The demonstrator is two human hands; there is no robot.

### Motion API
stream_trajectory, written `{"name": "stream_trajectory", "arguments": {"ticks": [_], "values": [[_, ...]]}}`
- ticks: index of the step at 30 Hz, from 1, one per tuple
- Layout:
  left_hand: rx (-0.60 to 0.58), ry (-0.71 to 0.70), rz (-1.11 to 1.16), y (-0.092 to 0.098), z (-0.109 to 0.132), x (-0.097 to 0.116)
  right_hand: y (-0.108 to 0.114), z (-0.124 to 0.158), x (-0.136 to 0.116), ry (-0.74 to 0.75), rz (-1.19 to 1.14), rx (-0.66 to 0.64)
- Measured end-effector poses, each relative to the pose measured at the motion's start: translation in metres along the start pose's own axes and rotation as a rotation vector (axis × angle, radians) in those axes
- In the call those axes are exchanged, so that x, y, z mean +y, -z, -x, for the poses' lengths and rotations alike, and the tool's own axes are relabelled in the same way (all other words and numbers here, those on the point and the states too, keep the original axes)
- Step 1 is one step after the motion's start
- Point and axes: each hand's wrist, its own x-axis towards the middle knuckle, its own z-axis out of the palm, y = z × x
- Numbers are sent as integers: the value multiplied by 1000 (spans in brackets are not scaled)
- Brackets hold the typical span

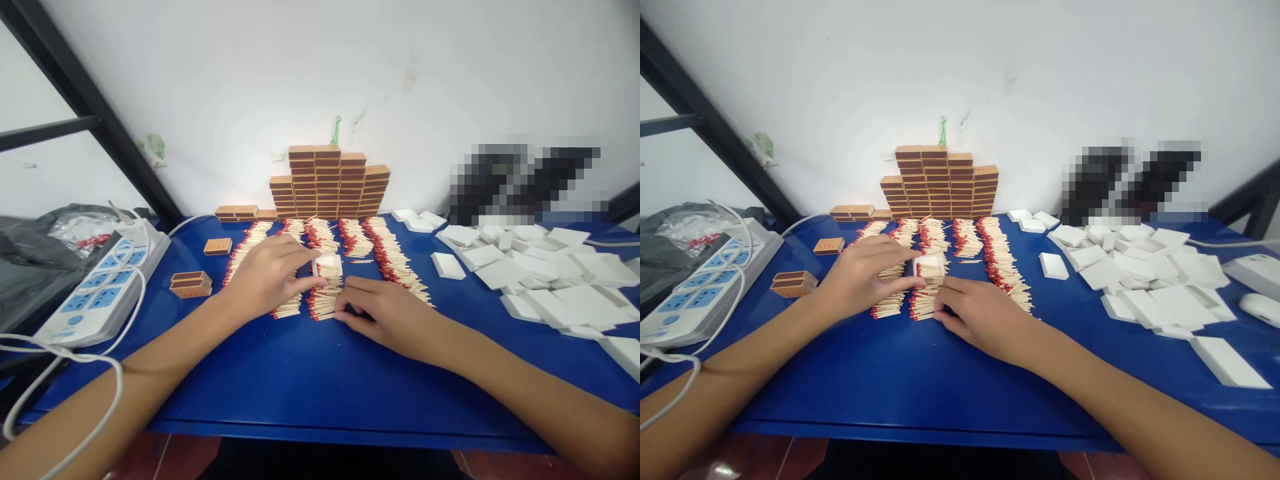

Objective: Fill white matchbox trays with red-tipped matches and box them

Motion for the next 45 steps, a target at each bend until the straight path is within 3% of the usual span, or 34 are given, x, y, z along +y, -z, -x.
{"name": "stream_trajectory", "arguments": {"ticks": [6,14,19,25,28,35,45], "values": [[-25,10,2,0,1,-1,11,1,0,1,-9,-15],[-2,42,94,-3,-1,12,25,0,10,-14,122,309],[13,71,161,-6,0,19,18,-1,12,8,190,316],[1,101,154,-7,2,13,19,0,3,1,146,337],[17,81,108,-7,2,7,16,2,-3,61,94,296],[13,68,45,-6,2,3,-4,2,-1,84,-15,62],[8,43,43,-3,1,4,-5,0,0,85,23,93]]}}
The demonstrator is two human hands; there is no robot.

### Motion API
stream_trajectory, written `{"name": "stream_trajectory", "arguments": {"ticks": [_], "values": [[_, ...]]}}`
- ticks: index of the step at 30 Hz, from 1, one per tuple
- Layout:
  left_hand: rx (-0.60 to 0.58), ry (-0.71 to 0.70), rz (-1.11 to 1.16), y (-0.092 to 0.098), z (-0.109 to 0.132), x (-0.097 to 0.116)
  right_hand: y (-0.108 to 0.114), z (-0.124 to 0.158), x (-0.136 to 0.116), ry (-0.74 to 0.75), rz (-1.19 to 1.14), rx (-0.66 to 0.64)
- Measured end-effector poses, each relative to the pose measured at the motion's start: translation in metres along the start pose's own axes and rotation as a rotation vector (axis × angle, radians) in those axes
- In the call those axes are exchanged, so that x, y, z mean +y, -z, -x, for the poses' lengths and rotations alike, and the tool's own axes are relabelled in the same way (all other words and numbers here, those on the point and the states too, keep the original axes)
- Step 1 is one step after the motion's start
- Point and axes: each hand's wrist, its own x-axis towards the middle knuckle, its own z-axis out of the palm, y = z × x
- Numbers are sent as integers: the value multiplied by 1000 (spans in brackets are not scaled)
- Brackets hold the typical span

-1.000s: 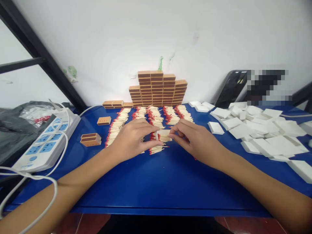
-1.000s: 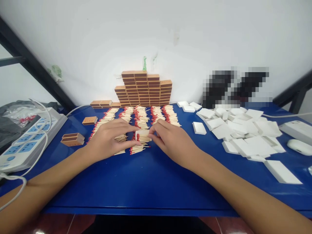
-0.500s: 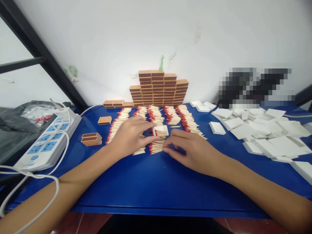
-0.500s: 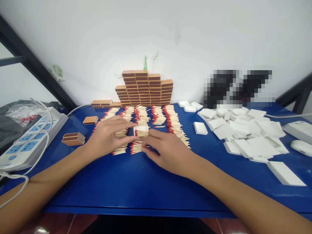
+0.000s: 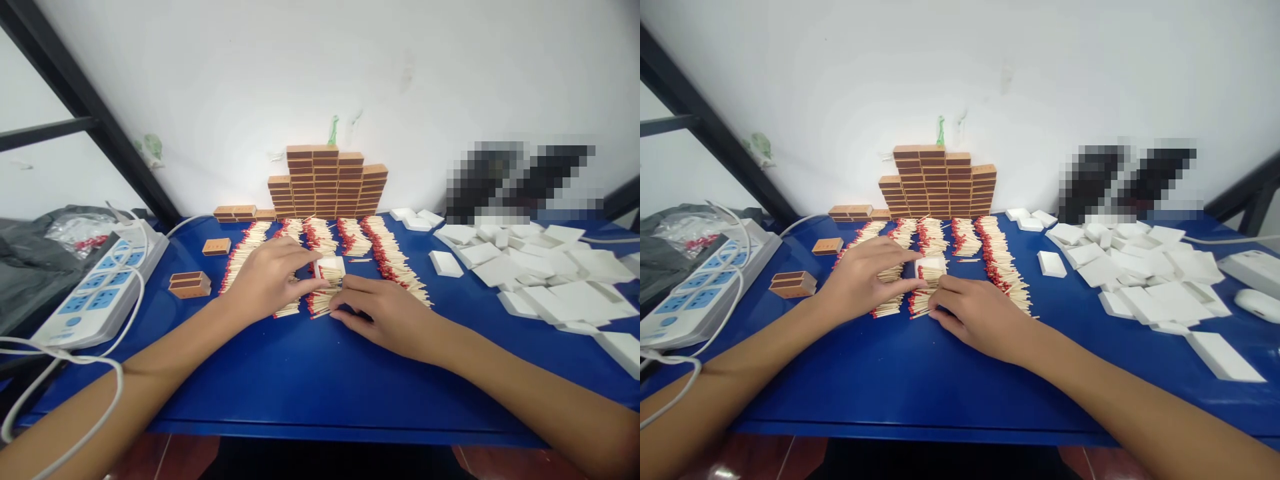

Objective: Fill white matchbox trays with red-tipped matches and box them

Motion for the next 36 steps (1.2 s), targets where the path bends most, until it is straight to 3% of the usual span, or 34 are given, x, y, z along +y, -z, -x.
{"name": "stream_trajectory", "arguments": {"ticks": [26,36], "values": [[10,-17,-26,2,-1,0,10,1,-1,-108,64,-113],[-2,-3,-22,2,0,-1,7,0,-6,-112,-41,-141]]}}
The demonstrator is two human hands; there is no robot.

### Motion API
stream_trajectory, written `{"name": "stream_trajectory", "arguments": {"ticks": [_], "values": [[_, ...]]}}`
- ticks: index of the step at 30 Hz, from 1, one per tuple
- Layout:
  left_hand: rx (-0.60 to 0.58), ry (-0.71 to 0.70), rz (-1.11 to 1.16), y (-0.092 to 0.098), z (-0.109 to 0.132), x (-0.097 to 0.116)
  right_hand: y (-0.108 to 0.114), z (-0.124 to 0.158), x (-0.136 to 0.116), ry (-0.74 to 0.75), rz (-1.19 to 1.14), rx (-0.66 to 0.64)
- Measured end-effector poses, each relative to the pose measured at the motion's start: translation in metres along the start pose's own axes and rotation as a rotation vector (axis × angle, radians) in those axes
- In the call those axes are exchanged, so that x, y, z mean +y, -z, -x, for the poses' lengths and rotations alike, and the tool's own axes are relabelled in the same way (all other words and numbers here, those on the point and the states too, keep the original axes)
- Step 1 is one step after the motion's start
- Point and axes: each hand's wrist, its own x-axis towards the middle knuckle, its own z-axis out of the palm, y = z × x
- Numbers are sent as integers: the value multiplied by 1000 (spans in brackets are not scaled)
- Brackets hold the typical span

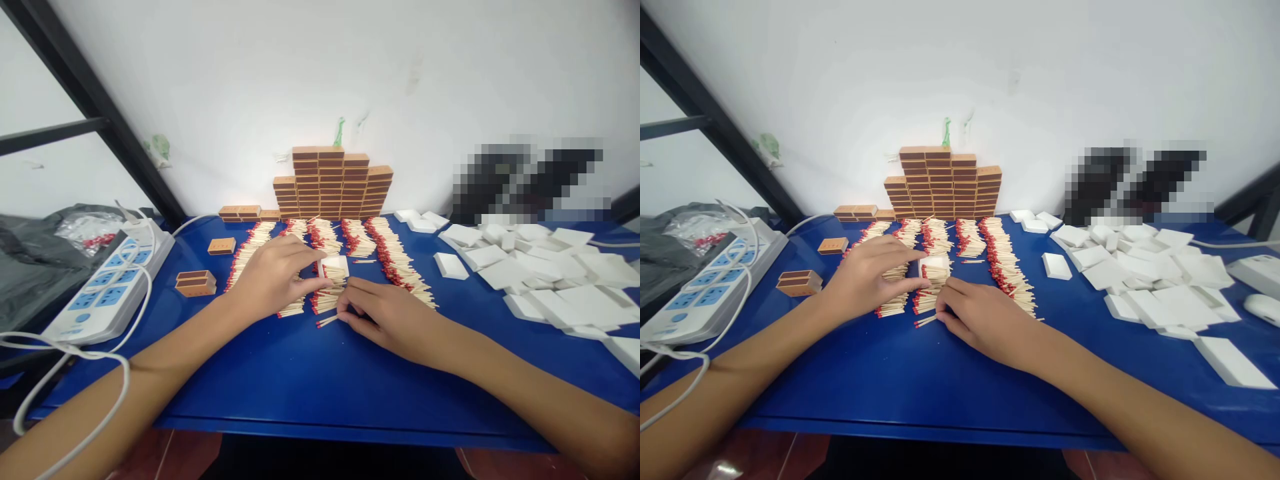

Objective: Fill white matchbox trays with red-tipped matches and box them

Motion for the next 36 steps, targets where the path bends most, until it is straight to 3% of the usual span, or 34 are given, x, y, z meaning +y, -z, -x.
{"name": "stream_trajectory", "arguments": {"ticks": [14,16,21,23,32,36], "values": [[-10,-24,-10,-1,0,-1,1,0,-2,-9,-14,-58],[-9,-25,-4,-2,0,-2,6,0,-2,1,-26,-10],[-1,-10,29,-4,0,1,19,-1,6,-39,54,324],[2,2,56,-5,0,5,19,-2,10,-58,111,400],[21,20,84,-9,1,5,13,-3,12,5,139,448],[11,50,45,-8,2,-2,7,-1,9,97,42,342]]}}
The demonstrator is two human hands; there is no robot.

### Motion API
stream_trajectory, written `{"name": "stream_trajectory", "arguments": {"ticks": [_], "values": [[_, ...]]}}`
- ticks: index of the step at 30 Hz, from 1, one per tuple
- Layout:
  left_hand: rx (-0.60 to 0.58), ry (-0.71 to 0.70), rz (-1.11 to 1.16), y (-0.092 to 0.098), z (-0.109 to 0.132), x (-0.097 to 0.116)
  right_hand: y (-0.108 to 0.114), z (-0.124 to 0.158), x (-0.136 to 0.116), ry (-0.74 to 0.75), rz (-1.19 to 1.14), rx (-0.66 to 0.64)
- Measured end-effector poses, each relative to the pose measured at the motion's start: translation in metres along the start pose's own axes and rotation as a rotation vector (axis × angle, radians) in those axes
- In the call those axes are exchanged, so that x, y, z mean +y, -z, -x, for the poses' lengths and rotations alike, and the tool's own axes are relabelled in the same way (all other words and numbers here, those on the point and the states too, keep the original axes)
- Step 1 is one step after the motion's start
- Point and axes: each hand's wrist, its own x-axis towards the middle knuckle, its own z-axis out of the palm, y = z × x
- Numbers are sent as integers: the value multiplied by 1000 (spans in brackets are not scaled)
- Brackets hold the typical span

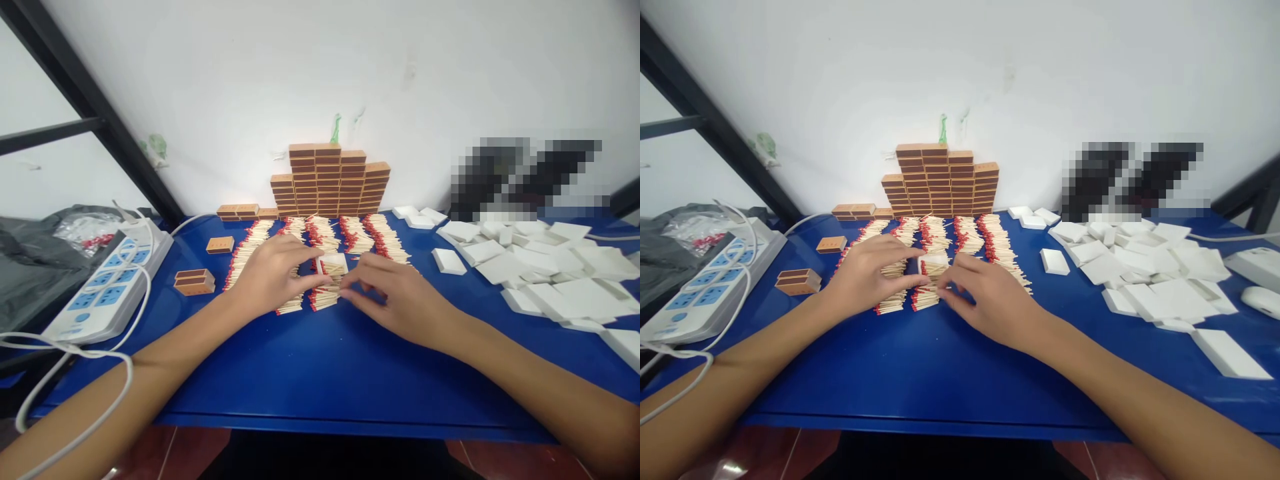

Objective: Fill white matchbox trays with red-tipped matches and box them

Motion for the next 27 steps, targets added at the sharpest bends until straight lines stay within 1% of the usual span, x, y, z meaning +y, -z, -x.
{"name": "stream_trajectory", "arguments": {"ticks": [3,6,12,18,23,27], "values": [[-1,-1,-18,1,0,-1,-8,3,0,11,-87,-129],[-10,-10,-29,2,0,0,-13,4,0,-11,-110,-197],[-34,-1,-37,3,0,1,-13,3,-1,-53,-131,-205],[-25,-7,-28,3,0,0,-12,2,-2,-81,-135,-276],[-21,-22,-29,4,0,0,-8,3,-3,-127,-129,-298],[-33,-10,-33,4,0,0,-7,2,-5,-121,-125,-324]]}}
